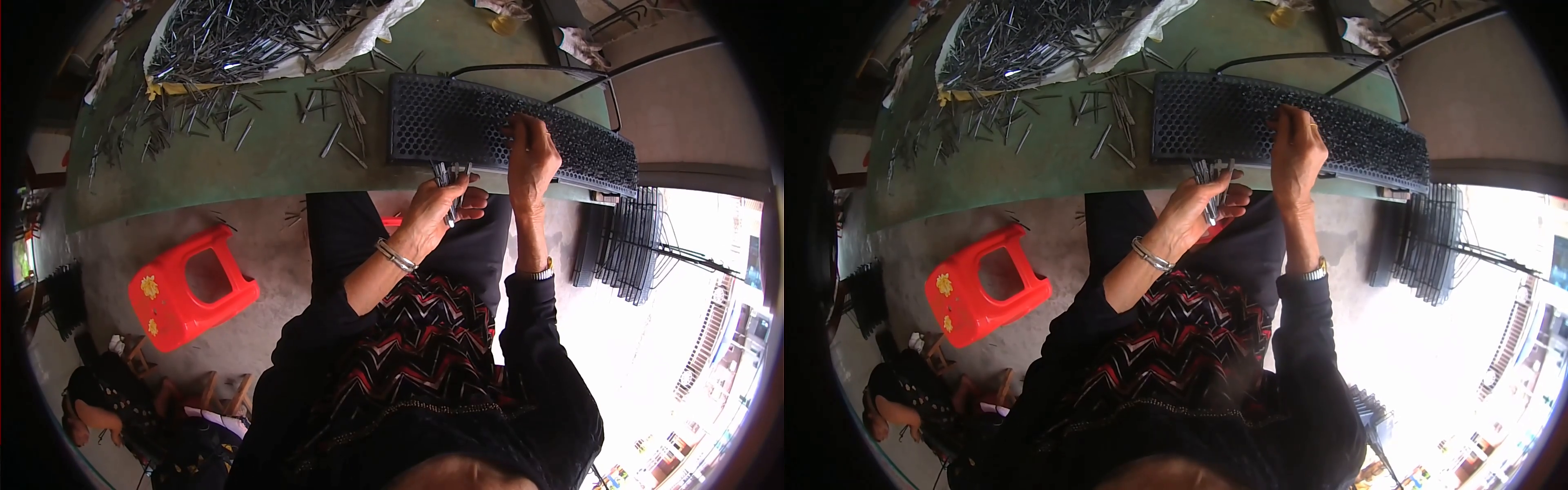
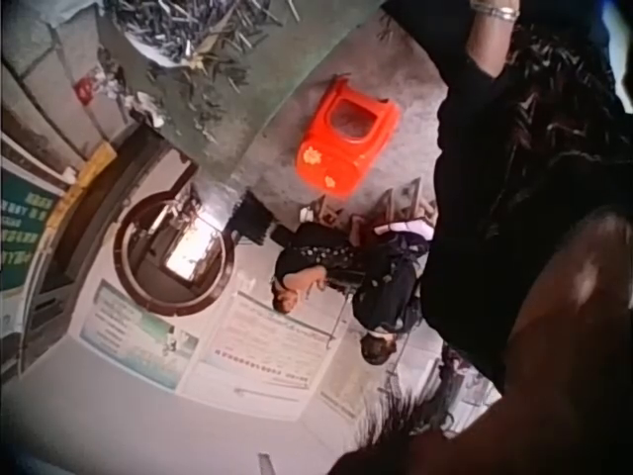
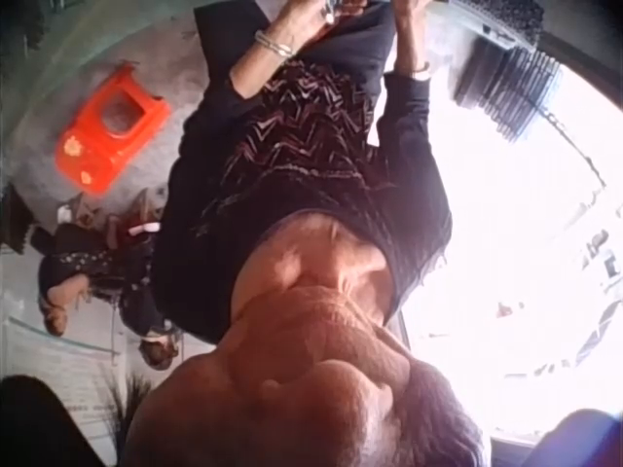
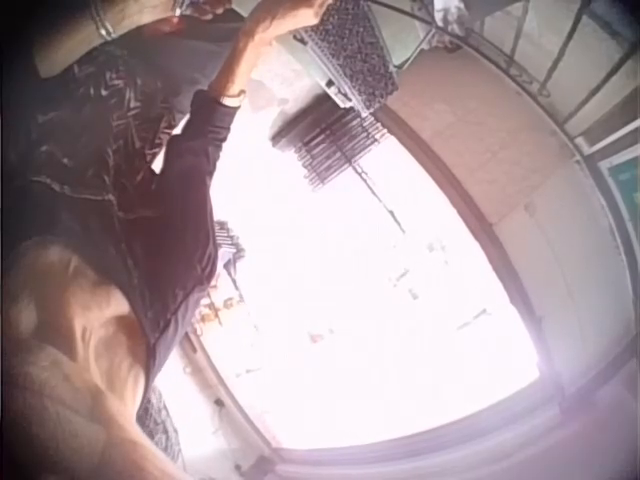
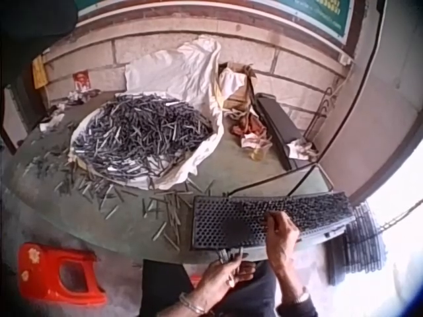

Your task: The recorder is manually inserting small metal pins into a perforated metal grate at a workbench.

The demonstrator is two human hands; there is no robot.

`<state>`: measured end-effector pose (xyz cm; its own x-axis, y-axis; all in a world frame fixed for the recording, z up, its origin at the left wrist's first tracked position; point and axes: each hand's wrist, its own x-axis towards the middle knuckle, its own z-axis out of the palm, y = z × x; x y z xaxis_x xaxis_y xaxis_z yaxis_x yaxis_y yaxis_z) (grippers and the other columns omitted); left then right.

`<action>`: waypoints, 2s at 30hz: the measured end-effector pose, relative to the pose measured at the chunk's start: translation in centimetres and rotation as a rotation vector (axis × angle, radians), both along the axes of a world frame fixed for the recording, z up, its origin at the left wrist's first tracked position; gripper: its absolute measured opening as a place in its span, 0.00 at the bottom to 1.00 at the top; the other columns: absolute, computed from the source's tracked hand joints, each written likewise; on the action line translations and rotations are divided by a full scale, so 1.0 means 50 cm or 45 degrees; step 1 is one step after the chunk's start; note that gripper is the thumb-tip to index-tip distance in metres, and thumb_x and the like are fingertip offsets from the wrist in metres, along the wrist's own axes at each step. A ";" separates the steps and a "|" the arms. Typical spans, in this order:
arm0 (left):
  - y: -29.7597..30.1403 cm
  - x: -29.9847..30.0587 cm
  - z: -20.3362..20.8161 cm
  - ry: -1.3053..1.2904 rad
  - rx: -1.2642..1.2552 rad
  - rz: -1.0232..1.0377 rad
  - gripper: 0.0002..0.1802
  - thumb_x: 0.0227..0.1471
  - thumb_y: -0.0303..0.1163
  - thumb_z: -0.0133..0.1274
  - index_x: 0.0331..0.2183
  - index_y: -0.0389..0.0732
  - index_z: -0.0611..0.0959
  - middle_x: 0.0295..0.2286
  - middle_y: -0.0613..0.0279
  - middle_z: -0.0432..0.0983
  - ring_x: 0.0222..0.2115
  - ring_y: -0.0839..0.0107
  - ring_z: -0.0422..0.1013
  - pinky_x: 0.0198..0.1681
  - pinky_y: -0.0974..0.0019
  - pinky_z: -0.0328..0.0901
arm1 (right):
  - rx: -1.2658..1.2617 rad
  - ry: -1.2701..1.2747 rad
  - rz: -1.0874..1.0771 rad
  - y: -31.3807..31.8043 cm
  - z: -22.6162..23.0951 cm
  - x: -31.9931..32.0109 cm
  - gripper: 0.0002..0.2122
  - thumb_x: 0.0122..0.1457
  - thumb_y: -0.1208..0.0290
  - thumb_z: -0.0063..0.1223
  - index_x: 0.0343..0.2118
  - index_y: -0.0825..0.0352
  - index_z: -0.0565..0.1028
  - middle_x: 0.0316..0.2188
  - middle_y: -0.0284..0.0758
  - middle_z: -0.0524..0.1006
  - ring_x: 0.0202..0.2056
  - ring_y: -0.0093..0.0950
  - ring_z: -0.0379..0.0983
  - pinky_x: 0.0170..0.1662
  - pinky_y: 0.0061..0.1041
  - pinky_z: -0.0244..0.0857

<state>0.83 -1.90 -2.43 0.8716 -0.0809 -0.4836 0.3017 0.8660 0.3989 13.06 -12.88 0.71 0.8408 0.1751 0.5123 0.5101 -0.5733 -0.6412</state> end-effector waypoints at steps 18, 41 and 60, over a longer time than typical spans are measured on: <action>-0.001 -0.006 0.017 0.006 0.036 0.031 0.14 0.54 0.34 0.54 0.36 0.31 0.78 0.28 0.50 0.78 0.24 0.68 0.76 0.28 0.68 0.73 | -0.245 -0.223 0.055 0.016 -0.002 0.009 0.04 0.54 0.74 0.53 0.32 0.64 0.77 0.27 0.37 0.74 0.29 0.38 0.72 0.31 0.32 0.66; -0.001 -0.011 0.021 0.016 0.018 0.064 0.14 0.53 0.34 0.55 0.36 0.31 0.78 0.28 0.50 0.78 0.24 0.67 0.76 0.29 0.69 0.73 | -0.405 -0.191 0.018 0.030 0.012 0.015 0.05 0.53 0.71 0.55 0.33 0.63 0.75 0.27 0.35 0.71 0.28 0.33 0.71 0.32 0.30 0.64; -0.001 -0.007 0.025 0.026 0.055 0.094 0.15 0.52 0.33 0.55 0.37 0.31 0.78 0.30 0.49 0.78 0.28 0.64 0.76 0.32 0.65 0.74 | -0.341 -0.130 -0.089 0.019 0.016 0.010 0.04 0.53 0.69 0.56 0.29 0.61 0.78 0.25 0.33 0.71 0.26 0.30 0.71 0.31 0.28 0.64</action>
